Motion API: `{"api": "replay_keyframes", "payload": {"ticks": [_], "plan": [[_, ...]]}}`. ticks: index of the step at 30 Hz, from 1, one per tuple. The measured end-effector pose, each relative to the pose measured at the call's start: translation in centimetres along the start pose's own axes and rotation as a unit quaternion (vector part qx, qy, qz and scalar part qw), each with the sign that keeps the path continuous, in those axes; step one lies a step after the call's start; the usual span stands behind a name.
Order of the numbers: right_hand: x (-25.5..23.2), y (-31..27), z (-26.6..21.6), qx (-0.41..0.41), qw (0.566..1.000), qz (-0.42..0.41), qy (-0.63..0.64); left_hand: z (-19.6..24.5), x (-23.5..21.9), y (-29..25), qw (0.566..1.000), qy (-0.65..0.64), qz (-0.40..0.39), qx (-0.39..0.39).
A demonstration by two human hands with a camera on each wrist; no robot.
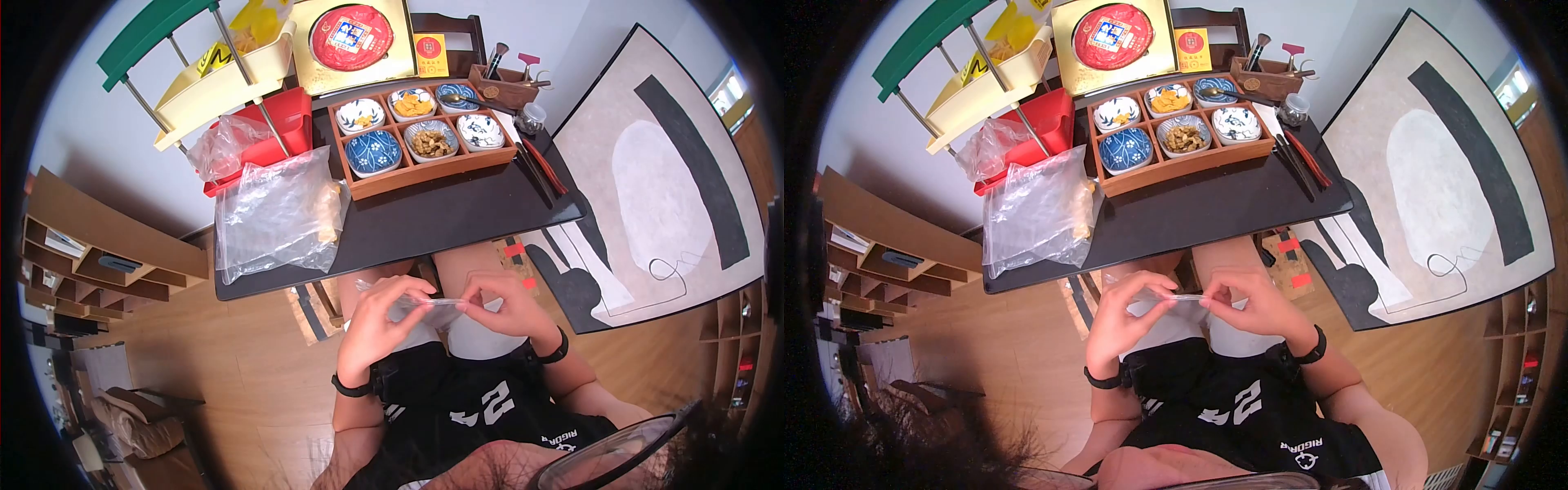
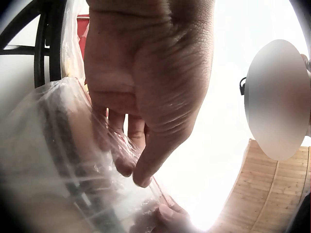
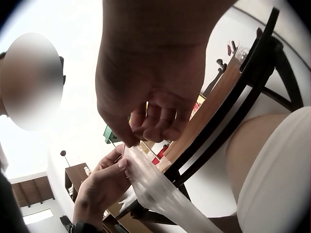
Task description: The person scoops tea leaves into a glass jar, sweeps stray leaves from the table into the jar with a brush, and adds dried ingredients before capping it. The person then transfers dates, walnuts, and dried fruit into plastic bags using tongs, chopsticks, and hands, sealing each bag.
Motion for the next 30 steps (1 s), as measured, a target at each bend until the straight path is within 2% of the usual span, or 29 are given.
{"api": "replay_keyframes", "payload": {"ticks": [7, 17, 25, 28, 30], "plan": [[-0.4, 0.0, 0.2, 0.023, 0.999, 0.011, 0.019, -0.1, -0.3, -0.2, 0.999, -0.027, 0.024, -0.010], [-0.3, 0.0, -0.1, -0.006, 1.000, 0.006, 0.025, 0.0, -0.3, -0.1, 1.000, -0.011, 0.019, -0.005], [0.2, -0.1, -0.3, 0.013, 0.999, -0.016, 0.033, 0.1, 0.4, -0.2, 0.999, -0.025, -0.016, -0.015], [1.1, 0.0, -0.4, -0.003, 0.999, -0.036, 0.026, 0.3, 0.9, 0.0, 0.999, -0.028, -0.021, -0.005], [1.3, 0.0, -0.3, -0.026, 1.000, -0.012, 0.012, 0.5, 1.1, 0.1, 0.999, -0.028, -0.022, -0.003]]}}
Point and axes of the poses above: each hand's wrist, its own y-axis towards the middle knuckle, its own x-axis out of the palm, z = x × y, the point moved 7 cm from there along y, towards the middle knuckle, and after that the axes turned 11 degrees about -y, right-handed, at the moved point
